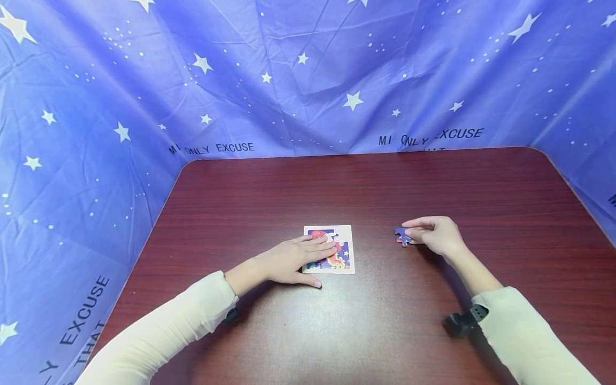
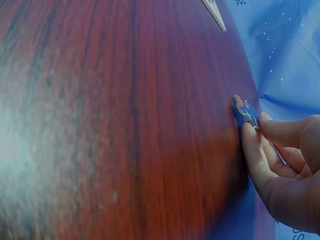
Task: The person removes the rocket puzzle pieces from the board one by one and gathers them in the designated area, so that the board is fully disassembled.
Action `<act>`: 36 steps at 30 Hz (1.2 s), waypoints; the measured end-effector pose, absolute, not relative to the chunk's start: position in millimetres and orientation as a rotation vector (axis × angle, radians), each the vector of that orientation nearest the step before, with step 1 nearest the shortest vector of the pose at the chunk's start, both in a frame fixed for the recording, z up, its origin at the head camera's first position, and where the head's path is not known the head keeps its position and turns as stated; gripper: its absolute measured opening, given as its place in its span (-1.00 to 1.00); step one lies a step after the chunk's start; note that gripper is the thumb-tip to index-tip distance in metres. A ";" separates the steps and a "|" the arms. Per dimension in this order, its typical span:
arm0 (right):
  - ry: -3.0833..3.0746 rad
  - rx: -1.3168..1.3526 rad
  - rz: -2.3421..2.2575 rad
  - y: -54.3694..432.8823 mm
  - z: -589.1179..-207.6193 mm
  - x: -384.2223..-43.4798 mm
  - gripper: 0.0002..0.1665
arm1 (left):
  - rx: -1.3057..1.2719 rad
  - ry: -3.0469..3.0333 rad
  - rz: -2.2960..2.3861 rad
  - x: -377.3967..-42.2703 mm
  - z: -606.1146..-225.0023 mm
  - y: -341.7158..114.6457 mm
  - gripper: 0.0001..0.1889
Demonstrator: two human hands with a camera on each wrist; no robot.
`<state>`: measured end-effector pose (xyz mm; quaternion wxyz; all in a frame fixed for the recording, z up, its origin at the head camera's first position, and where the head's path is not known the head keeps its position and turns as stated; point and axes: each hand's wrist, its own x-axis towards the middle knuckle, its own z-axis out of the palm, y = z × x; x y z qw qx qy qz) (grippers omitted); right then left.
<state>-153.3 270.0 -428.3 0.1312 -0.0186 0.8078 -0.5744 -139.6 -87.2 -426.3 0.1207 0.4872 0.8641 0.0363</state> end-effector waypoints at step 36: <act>2.517 -0.007 -1.526 293.3 -427.9 -158.7 -0.53 | 1.504 2.574 -0.005 -141.0 -425.9 -84.3 -0.44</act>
